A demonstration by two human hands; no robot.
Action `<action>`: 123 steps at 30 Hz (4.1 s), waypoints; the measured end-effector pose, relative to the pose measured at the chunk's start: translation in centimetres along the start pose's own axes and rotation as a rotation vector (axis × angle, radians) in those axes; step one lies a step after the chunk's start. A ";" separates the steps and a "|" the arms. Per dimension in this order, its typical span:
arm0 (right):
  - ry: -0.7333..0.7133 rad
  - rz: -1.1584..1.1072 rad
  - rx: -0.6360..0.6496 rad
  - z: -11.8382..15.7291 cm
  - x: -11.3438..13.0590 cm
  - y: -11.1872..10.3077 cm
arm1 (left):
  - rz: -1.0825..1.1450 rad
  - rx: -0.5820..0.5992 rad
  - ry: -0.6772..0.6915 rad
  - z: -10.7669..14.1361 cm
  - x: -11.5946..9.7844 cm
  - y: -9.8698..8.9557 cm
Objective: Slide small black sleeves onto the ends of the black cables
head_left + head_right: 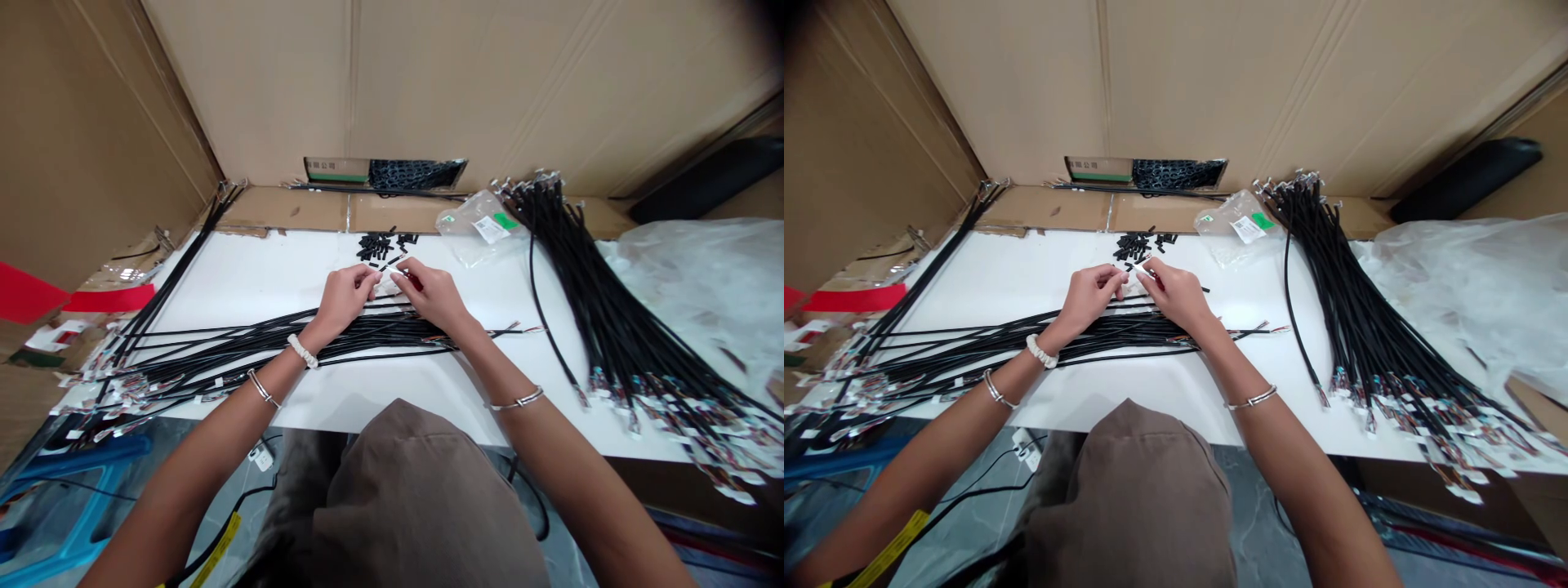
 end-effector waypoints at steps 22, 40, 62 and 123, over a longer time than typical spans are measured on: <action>-0.035 -0.037 -0.032 -0.1 -0.1 0.1 | 0.304 0.070 -0.133 -0.3 2.0 0.9; -0.071 -0.039 -0.046 0.0 0.3 0.0 | 0.385 0.084 -0.149 -0.4 2.3 1.2; -0.032 -0.093 -0.037 0.2 0.0 -0.1 | 0.358 0.007 -0.090 -0.3 1.6 0.4; -0.104 0.194 0.073 0.9 0.7 -0.7 | -0.373 0.032 0.020 0.0 -0.6 -0.4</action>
Point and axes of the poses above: each hand's wrist, its own z-axis away from the middle knuckle, its own y-axis out of the palm, x = y × z, the point moved 10 cm from there along -z, towards the middle knuckle, and after that the axes turned 10 degrees about x, right-handed, at the moved point
